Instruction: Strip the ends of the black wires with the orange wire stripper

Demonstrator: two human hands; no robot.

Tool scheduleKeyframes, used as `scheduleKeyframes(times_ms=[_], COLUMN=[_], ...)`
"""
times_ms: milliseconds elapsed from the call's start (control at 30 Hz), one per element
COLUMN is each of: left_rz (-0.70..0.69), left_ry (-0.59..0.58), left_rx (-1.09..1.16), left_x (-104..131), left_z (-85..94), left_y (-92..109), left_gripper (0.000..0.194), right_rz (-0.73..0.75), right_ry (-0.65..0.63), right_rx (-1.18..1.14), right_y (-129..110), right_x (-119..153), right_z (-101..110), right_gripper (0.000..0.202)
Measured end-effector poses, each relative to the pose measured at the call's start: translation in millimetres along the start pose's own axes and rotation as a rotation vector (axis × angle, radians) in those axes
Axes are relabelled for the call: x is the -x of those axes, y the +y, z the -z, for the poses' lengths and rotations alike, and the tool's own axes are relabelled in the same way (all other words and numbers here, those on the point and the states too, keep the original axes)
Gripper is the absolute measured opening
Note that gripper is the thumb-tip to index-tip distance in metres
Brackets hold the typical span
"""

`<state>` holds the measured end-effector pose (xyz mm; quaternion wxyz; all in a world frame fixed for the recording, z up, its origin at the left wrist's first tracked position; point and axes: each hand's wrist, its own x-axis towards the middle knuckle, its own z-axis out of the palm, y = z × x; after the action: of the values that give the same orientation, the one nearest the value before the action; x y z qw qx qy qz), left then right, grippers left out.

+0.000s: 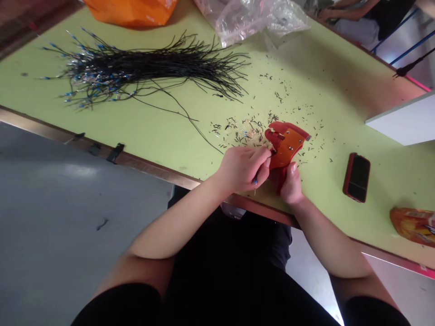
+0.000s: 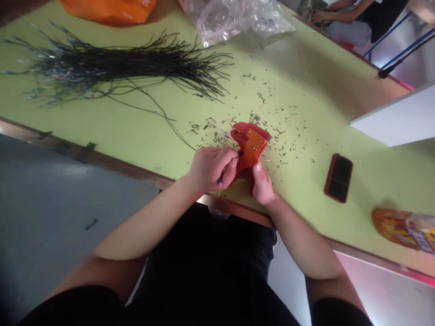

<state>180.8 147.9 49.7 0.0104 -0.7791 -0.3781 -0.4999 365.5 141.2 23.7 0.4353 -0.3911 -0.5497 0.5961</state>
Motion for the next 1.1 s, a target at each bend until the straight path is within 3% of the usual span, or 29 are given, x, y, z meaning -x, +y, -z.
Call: scheduleKeyframes(times_ms=[133, 400, 567, 733, 1100], left_rz=[-0.025, 0.002, 0.009, 0.008, 0.022], left_ry=[0.023, -0.003, -0.002, -0.043, -0.07], left_rx=[0.015, -0.067, -0.105, -0.103, -0.064], left_x=[-1, 2, 2, 3, 2], left_z=[1.7, -3.7, -5.8, -4.8, -3.7], left_y=[0, 1, 1, 1, 1], left_gripper=[0.017, 0.014, 0.017, 0.014, 0.016], right_rz=[0.012, 0.026, -0.025, -0.012, -0.07], right_ry=[-0.032, 0.087, 0.091, 0.186, 0.149], right_rx=[0.0, 0.004, 0.024, 0.143, 0.148], right_y=[4, 8, 2, -1, -8], right_x=[3, 6, 6, 5, 6], right_z=[2, -3, -7, -5, -3], right_gripper=[0.077, 0.073, 0.071, 0.071, 0.073])
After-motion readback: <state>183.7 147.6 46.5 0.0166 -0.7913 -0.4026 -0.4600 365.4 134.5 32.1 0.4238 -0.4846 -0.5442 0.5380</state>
